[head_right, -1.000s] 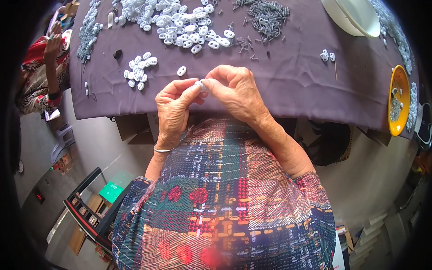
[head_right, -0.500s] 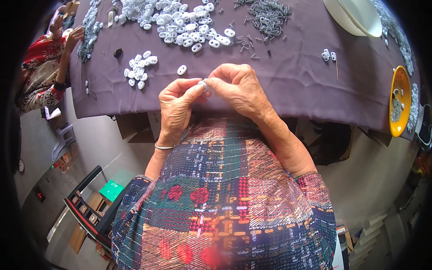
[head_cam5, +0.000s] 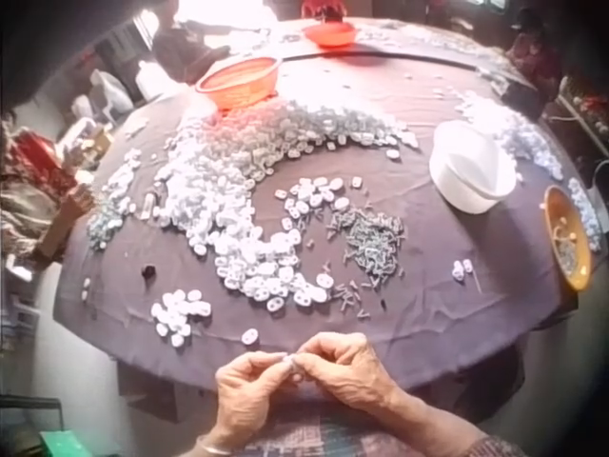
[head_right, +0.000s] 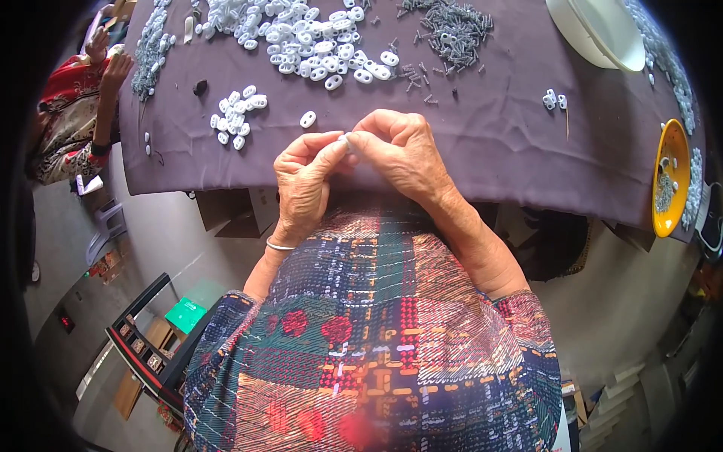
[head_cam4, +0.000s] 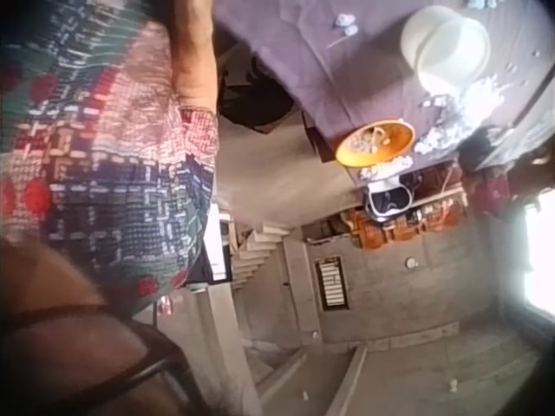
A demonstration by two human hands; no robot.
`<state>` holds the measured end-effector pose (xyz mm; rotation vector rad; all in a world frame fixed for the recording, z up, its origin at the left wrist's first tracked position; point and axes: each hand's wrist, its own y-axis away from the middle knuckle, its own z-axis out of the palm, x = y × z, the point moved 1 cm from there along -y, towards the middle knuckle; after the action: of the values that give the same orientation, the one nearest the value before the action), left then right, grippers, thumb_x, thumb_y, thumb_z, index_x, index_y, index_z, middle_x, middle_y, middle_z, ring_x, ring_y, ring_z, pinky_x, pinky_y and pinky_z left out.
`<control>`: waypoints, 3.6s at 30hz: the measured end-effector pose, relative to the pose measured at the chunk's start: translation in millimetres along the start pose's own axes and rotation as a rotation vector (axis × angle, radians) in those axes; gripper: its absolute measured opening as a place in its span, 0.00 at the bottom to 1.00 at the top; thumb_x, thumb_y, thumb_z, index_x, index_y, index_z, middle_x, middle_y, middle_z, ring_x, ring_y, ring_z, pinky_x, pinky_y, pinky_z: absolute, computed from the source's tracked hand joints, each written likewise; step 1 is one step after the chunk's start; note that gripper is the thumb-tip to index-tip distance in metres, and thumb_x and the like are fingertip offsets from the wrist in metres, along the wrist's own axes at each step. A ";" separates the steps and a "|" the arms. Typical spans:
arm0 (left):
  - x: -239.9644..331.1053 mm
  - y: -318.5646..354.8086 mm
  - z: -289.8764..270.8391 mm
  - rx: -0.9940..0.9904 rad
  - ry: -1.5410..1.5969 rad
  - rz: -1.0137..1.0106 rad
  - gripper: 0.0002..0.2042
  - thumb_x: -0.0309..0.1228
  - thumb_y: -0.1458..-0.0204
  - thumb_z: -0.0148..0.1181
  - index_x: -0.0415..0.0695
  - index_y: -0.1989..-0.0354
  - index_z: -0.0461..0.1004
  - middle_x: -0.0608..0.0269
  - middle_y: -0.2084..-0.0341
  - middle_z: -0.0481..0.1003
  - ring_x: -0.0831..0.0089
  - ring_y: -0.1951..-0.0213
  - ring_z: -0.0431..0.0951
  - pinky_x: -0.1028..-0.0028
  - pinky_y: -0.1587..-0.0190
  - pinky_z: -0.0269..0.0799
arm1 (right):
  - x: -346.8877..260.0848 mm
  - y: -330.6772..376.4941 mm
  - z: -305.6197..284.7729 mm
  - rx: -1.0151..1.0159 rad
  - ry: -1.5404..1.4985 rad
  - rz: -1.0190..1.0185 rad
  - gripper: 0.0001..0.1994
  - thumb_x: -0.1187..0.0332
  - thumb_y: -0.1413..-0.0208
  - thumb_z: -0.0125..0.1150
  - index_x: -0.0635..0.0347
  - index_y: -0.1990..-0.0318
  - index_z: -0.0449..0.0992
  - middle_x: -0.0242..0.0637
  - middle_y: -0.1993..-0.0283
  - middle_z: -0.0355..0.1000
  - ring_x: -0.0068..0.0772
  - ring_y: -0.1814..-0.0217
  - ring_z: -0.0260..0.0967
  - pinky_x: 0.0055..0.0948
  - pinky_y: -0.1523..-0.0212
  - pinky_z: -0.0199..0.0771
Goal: The person gathers plastic pieces and springs on the table, then assembles plastic cord locks by inserting springs into the plastic parts by hand.
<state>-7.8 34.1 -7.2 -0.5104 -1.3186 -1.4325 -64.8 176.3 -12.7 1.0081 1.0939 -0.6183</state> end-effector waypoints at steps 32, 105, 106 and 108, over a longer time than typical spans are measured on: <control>6.0 -8.8 -0.7 -0.034 0.300 -0.272 0.09 0.27 0.49 0.57 0.36 0.62 0.72 0.58 0.67 0.76 0.70 0.64 0.77 0.72 0.61 0.75 | -8.0 1.1 15.0 0.270 0.770 -0.678 0.09 0.77 0.61 0.60 0.63 0.69 0.69 0.38 0.75 0.66 0.34 0.76 0.67 0.30 0.74 0.68; -6.9 -6.4 4.7 0.113 0.248 -0.042 0.07 0.23 0.49 0.57 0.34 0.63 0.73 0.58 0.68 0.75 0.75 0.67 0.76 0.77 0.61 0.74 | 10.8 -6.0 21.1 0.281 0.811 -0.789 0.06 0.76 0.61 0.59 0.62 0.73 0.69 0.39 0.77 0.64 0.40 0.74 0.65 0.34 0.74 0.67; -6.8 -6.7 4.6 0.111 0.243 -0.040 0.07 0.23 0.49 0.57 0.35 0.63 0.73 0.58 0.68 0.75 0.75 0.67 0.76 0.77 0.61 0.74 | 11.1 -6.5 21.2 0.287 0.802 -0.800 0.06 0.77 0.61 0.59 0.62 0.73 0.69 0.39 0.77 0.64 0.40 0.74 0.65 0.34 0.74 0.67; -7.9 -5.9 4.7 0.112 0.250 -0.034 0.07 0.23 0.49 0.57 0.35 0.63 0.73 0.58 0.69 0.76 0.75 0.67 0.76 0.77 0.61 0.74 | 13.2 -5.6 21.3 0.295 0.793 -0.812 0.06 0.77 0.61 0.59 0.62 0.73 0.69 0.39 0.77 0.64 0.40 0.75 0.65 0.34 0.74 0.67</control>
<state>-11.9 40.4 -15.1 -0.2273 -1.2021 -1.3919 -55.5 155.6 -24.6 1.0709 2.2108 -1.0908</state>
